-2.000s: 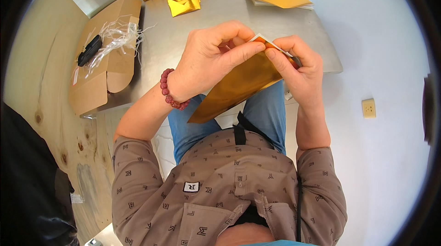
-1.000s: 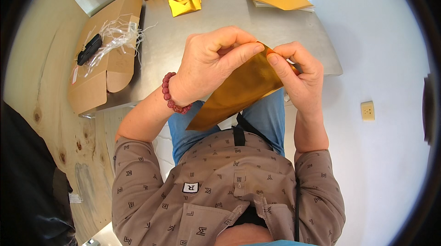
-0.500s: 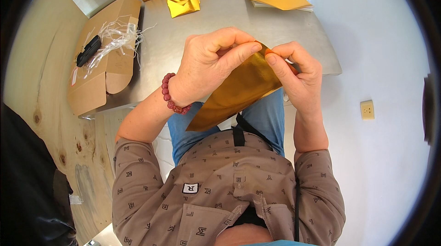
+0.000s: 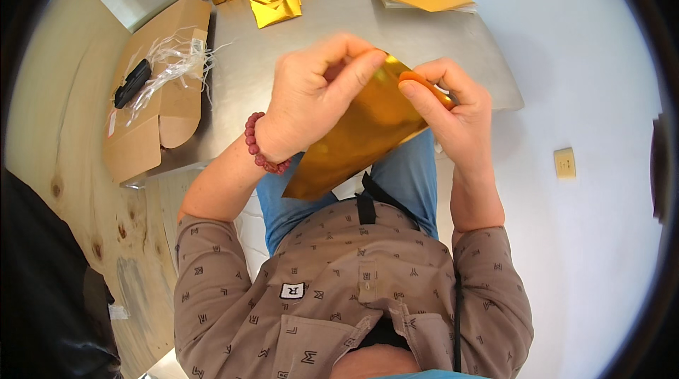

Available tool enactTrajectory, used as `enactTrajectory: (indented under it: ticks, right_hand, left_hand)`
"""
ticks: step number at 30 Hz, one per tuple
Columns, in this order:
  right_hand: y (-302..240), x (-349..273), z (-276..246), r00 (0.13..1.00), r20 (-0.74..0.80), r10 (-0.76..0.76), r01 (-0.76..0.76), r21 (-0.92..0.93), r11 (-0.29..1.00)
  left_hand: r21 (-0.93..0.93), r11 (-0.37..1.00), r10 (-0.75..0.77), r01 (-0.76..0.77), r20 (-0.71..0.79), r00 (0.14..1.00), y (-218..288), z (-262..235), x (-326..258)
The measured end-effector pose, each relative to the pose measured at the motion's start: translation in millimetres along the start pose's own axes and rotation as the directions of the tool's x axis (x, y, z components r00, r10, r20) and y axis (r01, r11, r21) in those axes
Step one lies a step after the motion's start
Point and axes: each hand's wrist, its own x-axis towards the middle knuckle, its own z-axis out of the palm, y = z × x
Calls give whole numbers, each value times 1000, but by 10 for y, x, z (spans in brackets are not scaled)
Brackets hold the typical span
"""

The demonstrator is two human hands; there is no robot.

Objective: The person folds a gold sheet of paper into a small triangular packet by hand, pressing creases and tucking flaps. They place the finished packet on a growing stack and repeat the process with another sheet.

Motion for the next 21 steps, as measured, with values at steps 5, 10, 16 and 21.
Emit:
enactTrajectory:
  ticks: [5,10,16,21]
  right_hand:
    - [69,58,-91,998,19,59,-60,54,997]
    - [166,69,-118,990,93,103,-129,344,930]
    - [286,14,40,992,-45,120,-86,463,882]
    - [360,-38,169,976,-200,84,-2,377,926]
  left_hand:
    - [9,1000,14,-14,-52,999,-114,-18,59]
    - [-29,999,35,-39,-123,992,-199,36,97]
    - [73,995,81,-71,-151,985,-217,68,81]
    - [185,973,174,-140,-184,967,-217,84,85]
